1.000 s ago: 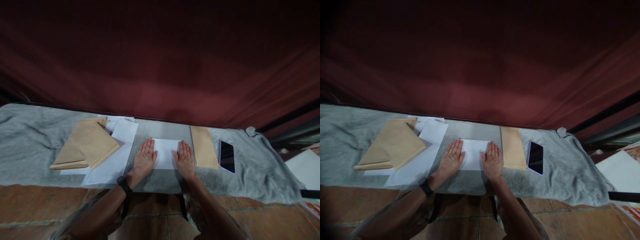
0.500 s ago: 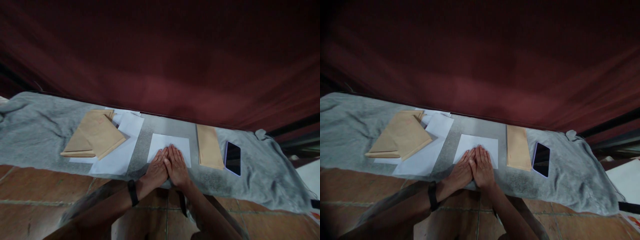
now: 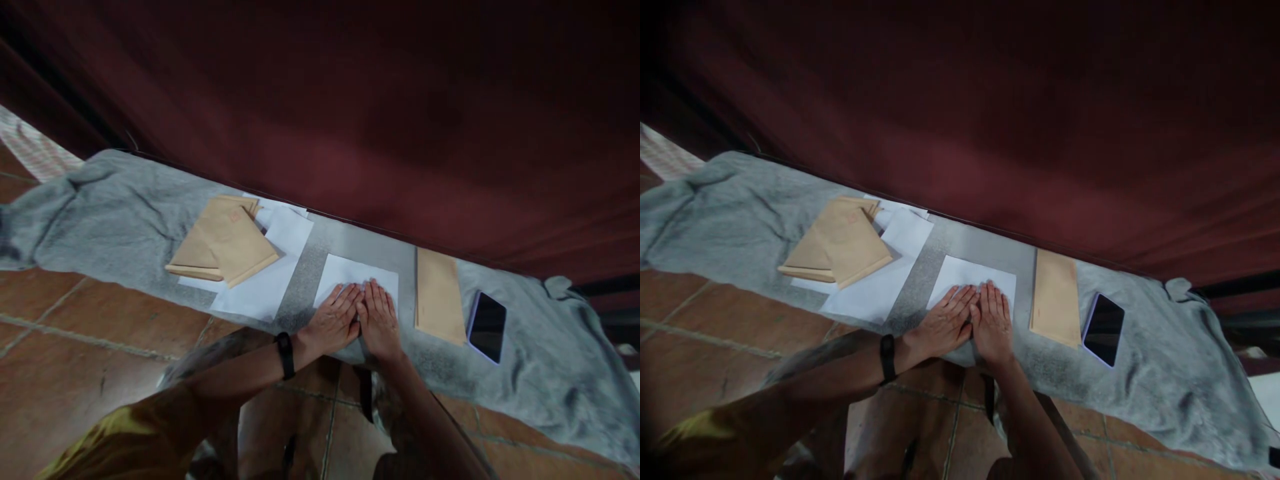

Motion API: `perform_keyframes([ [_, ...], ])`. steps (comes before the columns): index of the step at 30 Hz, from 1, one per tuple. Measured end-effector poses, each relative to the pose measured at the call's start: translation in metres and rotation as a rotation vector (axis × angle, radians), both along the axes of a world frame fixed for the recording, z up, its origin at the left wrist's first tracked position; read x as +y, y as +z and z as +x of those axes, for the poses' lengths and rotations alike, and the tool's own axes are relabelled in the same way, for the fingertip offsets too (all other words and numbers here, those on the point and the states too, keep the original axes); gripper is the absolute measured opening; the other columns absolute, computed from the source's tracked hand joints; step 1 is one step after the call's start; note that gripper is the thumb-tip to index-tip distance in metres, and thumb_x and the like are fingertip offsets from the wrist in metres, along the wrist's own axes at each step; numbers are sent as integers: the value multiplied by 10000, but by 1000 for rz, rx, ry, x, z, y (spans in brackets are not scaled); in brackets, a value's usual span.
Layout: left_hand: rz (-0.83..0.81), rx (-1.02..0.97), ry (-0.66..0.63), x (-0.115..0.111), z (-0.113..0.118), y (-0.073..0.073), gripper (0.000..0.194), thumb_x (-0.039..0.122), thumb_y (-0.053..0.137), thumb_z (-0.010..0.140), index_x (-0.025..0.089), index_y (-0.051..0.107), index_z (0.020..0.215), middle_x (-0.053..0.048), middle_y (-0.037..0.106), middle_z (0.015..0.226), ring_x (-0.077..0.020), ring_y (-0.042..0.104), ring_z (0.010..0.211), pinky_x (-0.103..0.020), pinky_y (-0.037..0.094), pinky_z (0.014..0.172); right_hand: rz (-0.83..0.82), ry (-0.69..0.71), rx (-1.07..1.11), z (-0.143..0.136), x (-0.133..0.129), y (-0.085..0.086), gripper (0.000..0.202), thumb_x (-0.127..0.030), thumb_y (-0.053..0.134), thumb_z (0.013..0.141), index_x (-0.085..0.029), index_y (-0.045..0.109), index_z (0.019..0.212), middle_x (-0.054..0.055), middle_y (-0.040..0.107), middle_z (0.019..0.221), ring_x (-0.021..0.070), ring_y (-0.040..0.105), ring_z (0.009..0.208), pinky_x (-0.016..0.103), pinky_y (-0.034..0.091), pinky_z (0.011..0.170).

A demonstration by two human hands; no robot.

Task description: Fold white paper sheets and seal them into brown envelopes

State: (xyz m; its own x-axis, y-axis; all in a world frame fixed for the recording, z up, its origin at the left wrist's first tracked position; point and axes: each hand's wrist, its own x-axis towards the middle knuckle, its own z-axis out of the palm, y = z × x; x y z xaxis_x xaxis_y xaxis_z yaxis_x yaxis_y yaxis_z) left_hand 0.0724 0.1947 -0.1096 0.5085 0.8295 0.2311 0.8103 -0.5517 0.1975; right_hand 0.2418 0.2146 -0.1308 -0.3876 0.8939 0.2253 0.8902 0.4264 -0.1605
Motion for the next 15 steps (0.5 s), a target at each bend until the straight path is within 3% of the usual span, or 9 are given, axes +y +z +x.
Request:
perform_keyframes([
  [8, 5, -39, 15, -3, 0, 0, 631, 411, 424, 1036, 61, 392, 1561, -189, 362, 1663, -289, 263, 1582, -524, 167, 1303, 92, -56, -12, 13, 3, -4, 598, -343, 260, 1106, -90, 246, 1647, 196, 320, 1684, 283, 302, 1559, 517, 286, 1248],
  [15, -8, -39, 33, -3, -6, -4, 735, 567, 412, 1043, 53, 370, 1567, -211, 337, 1668, -299, 261, 1581, -514, 201, 1296, 123, -151, -24, 15, 3, -8, 624, -399, 261, 1110, -29, 315, 1610, 246, 369, 1647, 300, 331, 1543, 516, 313, 1230],
])
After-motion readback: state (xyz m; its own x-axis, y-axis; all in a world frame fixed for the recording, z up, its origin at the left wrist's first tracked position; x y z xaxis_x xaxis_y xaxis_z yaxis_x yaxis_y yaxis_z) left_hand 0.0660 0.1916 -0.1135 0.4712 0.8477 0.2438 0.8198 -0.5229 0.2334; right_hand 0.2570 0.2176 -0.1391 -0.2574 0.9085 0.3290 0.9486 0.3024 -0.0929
